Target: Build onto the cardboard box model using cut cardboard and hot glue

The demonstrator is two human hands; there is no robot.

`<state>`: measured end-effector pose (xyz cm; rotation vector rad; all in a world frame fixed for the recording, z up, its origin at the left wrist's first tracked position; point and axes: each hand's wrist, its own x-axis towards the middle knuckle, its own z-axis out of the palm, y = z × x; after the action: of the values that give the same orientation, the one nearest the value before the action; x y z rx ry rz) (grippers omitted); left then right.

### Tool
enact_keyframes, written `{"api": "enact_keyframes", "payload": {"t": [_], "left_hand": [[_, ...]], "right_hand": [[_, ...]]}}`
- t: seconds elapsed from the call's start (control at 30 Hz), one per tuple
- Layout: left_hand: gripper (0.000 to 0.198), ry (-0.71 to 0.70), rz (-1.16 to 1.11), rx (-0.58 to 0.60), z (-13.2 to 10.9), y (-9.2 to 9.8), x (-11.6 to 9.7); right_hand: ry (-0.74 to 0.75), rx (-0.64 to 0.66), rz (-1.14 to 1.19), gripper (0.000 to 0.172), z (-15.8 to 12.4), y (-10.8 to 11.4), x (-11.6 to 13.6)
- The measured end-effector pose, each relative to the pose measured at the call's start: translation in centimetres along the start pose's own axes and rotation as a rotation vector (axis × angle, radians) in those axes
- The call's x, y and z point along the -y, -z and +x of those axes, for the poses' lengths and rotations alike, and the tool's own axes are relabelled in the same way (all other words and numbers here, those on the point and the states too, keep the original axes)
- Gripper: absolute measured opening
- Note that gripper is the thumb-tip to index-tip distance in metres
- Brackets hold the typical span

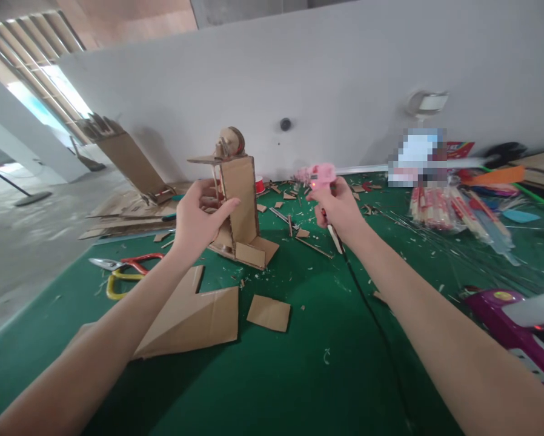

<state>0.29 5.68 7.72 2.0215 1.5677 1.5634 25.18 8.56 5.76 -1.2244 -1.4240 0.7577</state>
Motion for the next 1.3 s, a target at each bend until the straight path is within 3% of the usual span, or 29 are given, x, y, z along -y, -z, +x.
{"api": "enact_keyframes", "payload": {"t": [0.07, 0.13, 0.2, 0.33, 0.43, 0.53, 0.73, 0.8, 0.87, 0.93, 1.03, 1.1, 1.2, 1.3], "left_hand": [[0.043, 0.0, -0.003, -0.012, 0.1, 0.2, 0.0], [0.043, 0.008, -0.007, -0.023, 0.2, 0.3, 0.0], [0.044, 0.014, -0.016, -0.021, 0.3, 0.4, 0.1], [0.047, 0.02, -0.009, 0.003, 0.4, 0.5, 0.1], [0.049, 0.038, 0.012, 0.039, 0.4, 0.6, -0.2], [0.047, 0.042, 0.036, 0.057, 0.4, 0.7, -0.4], [0.043, -0.001, 0.058, 0.051, 0.2, 0.8, -0.6], [0.042, -0.017, 0.065, 0.043, 0.2, 0.8, -0.5], [0.041, -0.026, 0.061, 0.032, 0.1, 0.6, -0.4], [0.042, -0.033, 0.034, 0.018, -0.1, 0.2, -0.2], [0.04, -0.032, -0.02, -0.004, -0.5, -0.8, 0.2], [0.04, -0.034, -0.023, 0.014, -0.6, -1.3, 0.4], [0.038, -0.077, 0.022, 0.083, -0.8, -1.3, 0.3], [0.037, -0.167, 0.053, -0.008, -1.1, -0.4, -0.5]], "right_hand": [[0.056, 0.065, 0.163, 0.02, -1.9, 0.0, 1.1], [0.114, 0.08, 0.173, 0.022, -4.2, 0.1, 1.8], [0.174, 0.087, 0.117, 0.021, -6.5, 0.2, 2.2], [0.212, 0.353, -0.021, 0.017, -10.2, 0.4, 2.3], [0.363, 0.53, -0.244, 0.018, -11.6, 0.0, 2.0], [0.471, 0.621, -0.362, 0.013, -12.3, -1.0, 1.8], [0.444, 0.621, -0.31, 0.017, -12.9, -2.5, 1.3], [0.335, 0.661, -0.19, 0.02, -13.2, -2.3, 1.0], [0.129, 0.693, 0.023, 0.02, -13.3, -1.9, 0.6], [-0.043, 0.633, 0.297, 0.021, -13.0, -1.5, 0.5], [-0.143, 0.381, 0.612, 0.023, -11.9, -0.9, 0.8], [-0.202, 0.257, 0.69, 0.023, -11.1, -0.4, 1.2], [-0.275, 0.187, 0.713, 0.025, -10.2, 0.3, 1.6], [-0.321, 0.193, 0.719, 0.028, -10.1, 0.6, 1.8]]}}
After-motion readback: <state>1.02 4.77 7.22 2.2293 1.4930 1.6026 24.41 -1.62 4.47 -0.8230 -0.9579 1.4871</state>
